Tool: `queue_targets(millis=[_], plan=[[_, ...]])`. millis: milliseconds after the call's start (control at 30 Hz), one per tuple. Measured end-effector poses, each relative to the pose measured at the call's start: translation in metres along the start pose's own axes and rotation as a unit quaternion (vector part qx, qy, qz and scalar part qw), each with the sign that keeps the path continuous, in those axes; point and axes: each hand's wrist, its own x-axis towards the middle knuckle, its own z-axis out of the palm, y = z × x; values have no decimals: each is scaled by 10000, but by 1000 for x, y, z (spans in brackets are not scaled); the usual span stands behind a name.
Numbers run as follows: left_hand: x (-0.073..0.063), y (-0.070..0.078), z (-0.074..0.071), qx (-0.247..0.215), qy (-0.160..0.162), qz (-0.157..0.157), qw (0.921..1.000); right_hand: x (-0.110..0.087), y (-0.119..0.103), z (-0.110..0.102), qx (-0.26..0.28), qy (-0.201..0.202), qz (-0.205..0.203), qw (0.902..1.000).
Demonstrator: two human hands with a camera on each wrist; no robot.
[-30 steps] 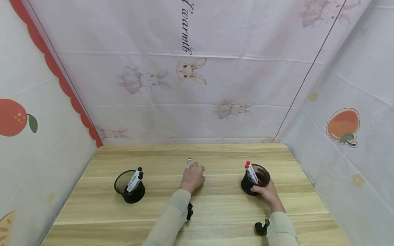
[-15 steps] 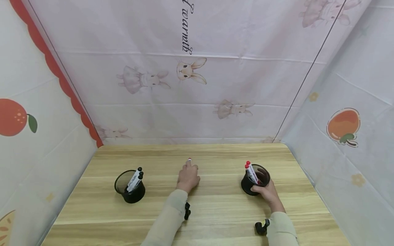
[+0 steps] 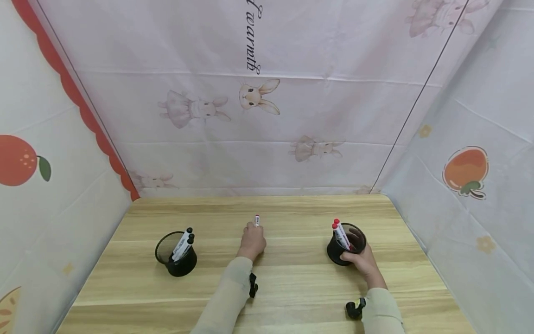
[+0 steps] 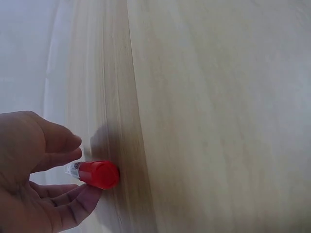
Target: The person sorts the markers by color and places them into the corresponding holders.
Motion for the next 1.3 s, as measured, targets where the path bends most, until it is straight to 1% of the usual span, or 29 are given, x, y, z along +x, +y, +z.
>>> queue_targets(millis=[133, 233, 367, 467, 567, 800, 933, 1033, 1300], plan=[[2, 0, 0, -190, 3, -99, 9998, 1, 0, -1, 73, -16, 123, 9999], [4, -1, 1, -243, 87, -71, 9996, 0, 0, -1, 13, -6, 181, 9998], [5, -3, 2, 44, 259, 83, 9996, 0, 1, 0, 24, -3, 114, 9999], [4, -4, 1, 115, 435, 208, 9988, 0, 2, 0, 29, 8, 42, 10000], [2, -4, -1, -60, 547, 251, 9982, 0, 4, -1, 95, -3, -1, 10000], [-1, -2, -5, -524, 648, 104, 9965, 0, 1, -2, 229, -36, -28, 9997], [-2, 1, -3, -975, 753, 59, 9924, 0, 2, -1, 114, -13, -100, 9999], [-5, 4, -1, -1329, 766, 8, 9882, 0, 3, 0, 87, -45, -92, 9999], [-9, 13, -1, -1841, 725, -84, 9802, 1, 5, 0, 200, 15, -198, 9996]])
